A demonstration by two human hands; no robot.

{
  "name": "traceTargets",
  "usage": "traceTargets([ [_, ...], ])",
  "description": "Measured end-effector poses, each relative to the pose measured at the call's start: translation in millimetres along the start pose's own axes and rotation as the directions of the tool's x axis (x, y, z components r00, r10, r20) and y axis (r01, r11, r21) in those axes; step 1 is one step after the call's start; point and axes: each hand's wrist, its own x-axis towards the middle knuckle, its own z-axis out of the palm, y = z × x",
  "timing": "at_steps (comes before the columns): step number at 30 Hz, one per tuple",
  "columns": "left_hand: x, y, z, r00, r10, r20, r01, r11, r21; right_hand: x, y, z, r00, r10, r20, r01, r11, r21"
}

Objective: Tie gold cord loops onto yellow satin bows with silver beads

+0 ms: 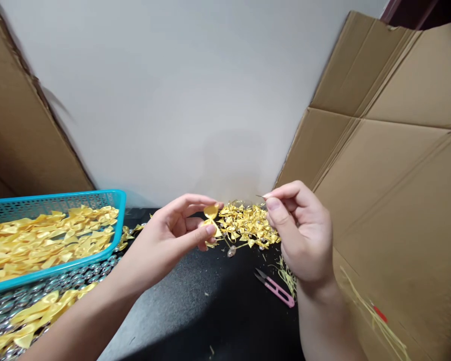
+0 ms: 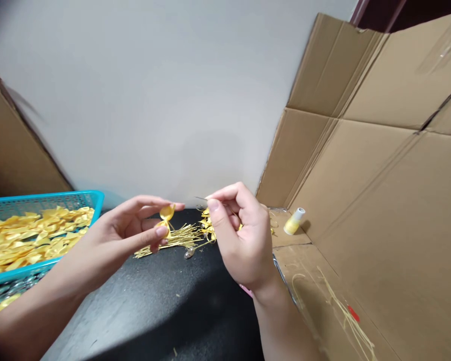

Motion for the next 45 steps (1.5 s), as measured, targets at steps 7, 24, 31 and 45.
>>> traceTargets([
  [7,1.4,0.5,-4.8,1.0,0.016,0.009,-0.017,0.977,0.214,2.9,2.4,-2.5,0.997,-0.041,-0.072,0.042,0.999,0.011],
  [24,5.7,-4.3,-4.6,0.997,-0.061,0.041,0.042,0.932,0.36,3.1,1.6,-1.5,0.997,-0.038,-0.066,0.037,0.999,-0.01],
  [31,0.8,-4.3,-1.1,0.997,0.071,-0.002,-0.069,0.967,0.244,0.7,-0.1,3.5,0.999,0.013,0.033,-0.011,0.999,-0.043],
  [45,-5.4,-0.8,-0.2,1.0,-0.007,0.029,0.001,0.98,0.2,-0.1,-4.0,3.4,0.898,0.139,0.418,-0.058,0.978,-0.202],
])
